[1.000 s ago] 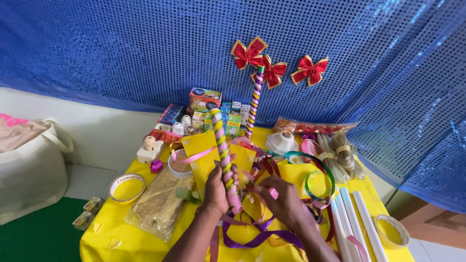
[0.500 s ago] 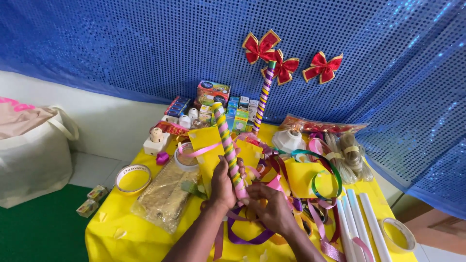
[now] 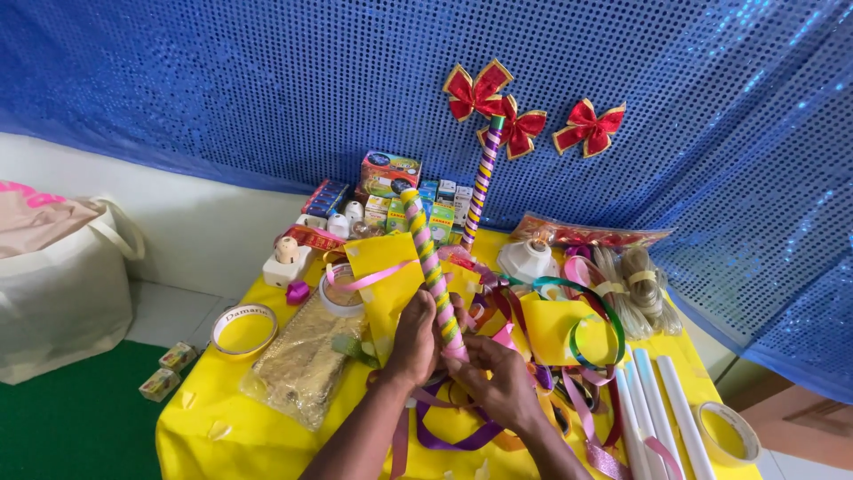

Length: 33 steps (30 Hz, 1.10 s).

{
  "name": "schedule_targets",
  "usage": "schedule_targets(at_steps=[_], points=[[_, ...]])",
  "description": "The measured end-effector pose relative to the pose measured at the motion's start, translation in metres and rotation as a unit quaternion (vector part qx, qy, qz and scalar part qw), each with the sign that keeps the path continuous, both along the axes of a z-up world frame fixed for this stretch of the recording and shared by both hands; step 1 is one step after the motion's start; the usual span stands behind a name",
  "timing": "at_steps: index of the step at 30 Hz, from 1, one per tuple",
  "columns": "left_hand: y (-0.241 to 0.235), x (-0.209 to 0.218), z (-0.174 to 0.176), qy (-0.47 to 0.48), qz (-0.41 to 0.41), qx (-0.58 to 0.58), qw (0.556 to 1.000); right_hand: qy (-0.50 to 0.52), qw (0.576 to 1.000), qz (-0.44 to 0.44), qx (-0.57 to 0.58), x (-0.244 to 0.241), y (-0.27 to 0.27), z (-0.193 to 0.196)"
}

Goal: The person wraps a pink ribbon around a striped cylindrical stick held in the left hand. The hands repeatedly wind the ribbon along the stick's length, adjusting tension and position. The workspace contains craft supplies including ribbons, tape, and completed decorative sticks.

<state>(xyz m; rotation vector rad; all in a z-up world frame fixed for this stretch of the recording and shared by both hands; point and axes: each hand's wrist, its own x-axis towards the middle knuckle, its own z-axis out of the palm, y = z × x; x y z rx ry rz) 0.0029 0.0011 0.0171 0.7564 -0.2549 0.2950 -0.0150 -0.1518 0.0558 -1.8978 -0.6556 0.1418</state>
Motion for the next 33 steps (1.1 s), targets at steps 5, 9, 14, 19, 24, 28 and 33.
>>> schedule_targets(at_steps=[5, 9, 14, 19, 24, 28, 33], points=[[0.003, -0.017, 0.019, 0.014, -0.001, 0.188, 0.982, -0.01, 1.0, -0.025, -0.007, 0.01, -0.014, 0.005], [0.0, -0.021, 0.022, 0.032, -0.006, 0.208, 0.978, -0.071, 0.997, -0.029, -0.022, 0.016, -0.025, 0.006], [-0.003, -0.02, 0.02, 0.016, 0.019, 0.196, 0.98, -0.057, 0.998, -0.032, -0.013, 0.016, -0.024, 0.002], [-0.003, -0.018, 0.017, 0.01, 0.031, 0.183, 0.983, -0.05, 0.995, -0.067, -0.055, 0.016, -0.023, -0.001], [-0.003, -0.018, 0.018, 0.032, 0.047, 0.209, 0.976, -0.033, 0.996, -0.079, -0.038, 0.017, -0.026, -0.003], [-0.002, -0.016, 0.014, 0.023, 0.049, 0.204, 0.977, -0.057, 0.993, -0.098, -0.039, 0.021, -0.03, -0.004], [-0.003, -0.015, 0.011, 0.031, 0.049, 0.184, 0.981, -0.044, 0.995, -0.086, -0.008, 0.015, -0.029, 0.001]])
